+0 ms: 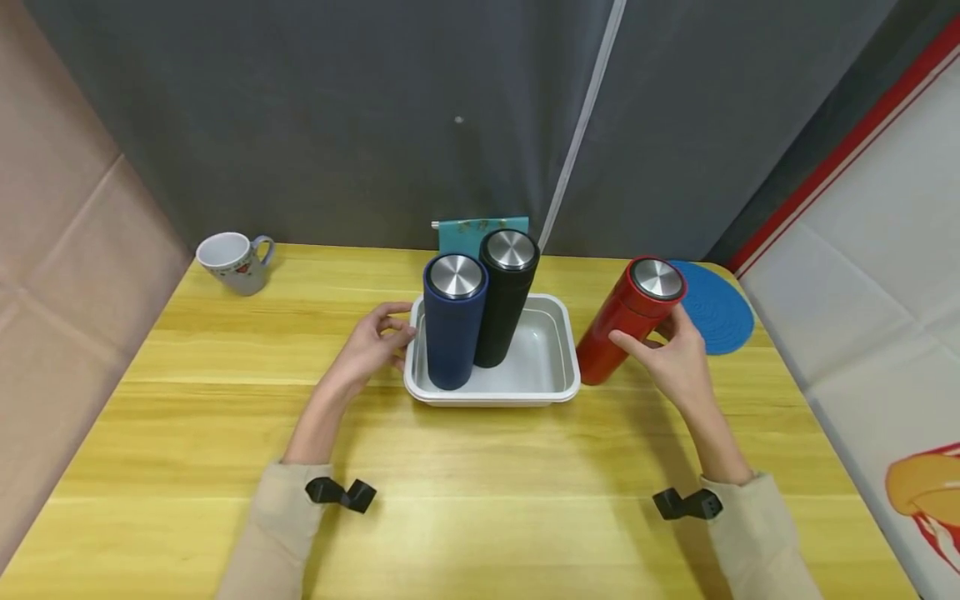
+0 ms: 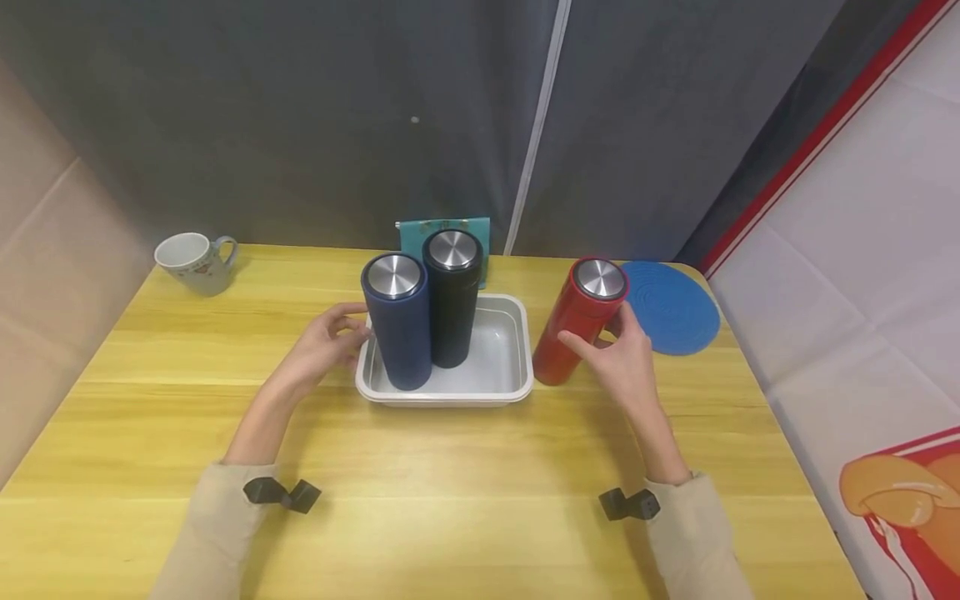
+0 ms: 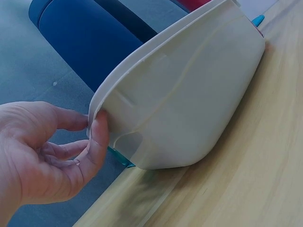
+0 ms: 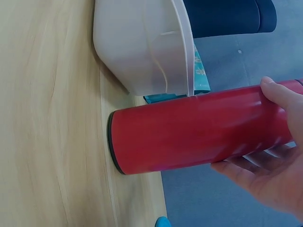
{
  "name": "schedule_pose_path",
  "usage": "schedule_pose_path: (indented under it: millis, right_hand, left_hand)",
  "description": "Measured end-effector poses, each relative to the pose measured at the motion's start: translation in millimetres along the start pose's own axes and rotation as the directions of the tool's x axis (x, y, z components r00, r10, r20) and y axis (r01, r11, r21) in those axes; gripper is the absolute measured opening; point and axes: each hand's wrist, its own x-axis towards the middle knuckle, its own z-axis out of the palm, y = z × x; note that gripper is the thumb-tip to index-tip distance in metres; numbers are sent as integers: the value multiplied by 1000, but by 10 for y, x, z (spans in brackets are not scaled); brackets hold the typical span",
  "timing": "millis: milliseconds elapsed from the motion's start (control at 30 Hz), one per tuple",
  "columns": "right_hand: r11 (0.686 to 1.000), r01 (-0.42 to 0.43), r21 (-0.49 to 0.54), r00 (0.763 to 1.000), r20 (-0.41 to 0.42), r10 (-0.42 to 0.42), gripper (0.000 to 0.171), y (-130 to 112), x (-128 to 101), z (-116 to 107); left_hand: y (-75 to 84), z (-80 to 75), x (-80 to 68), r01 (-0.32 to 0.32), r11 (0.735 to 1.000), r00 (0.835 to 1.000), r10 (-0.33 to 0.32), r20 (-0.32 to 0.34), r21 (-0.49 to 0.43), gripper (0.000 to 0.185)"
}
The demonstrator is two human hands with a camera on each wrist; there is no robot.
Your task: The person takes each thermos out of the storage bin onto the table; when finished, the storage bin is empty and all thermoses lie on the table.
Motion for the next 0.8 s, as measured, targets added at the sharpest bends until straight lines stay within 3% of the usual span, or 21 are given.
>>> schedule_pose_path:
  millis: [200,800]
  right_hand:
    - [1000,13,7,999,32,-13,69,-10,-9,7]
    - [992,60,112,998,-7,-60,68,-75,-99,16]
  left_hand:
    - [-14,-9,-24,-5,1000,1000,5,-4,-3,46]
    - [-22,3,-7,-3,1000,1000,3,3,-12,45]
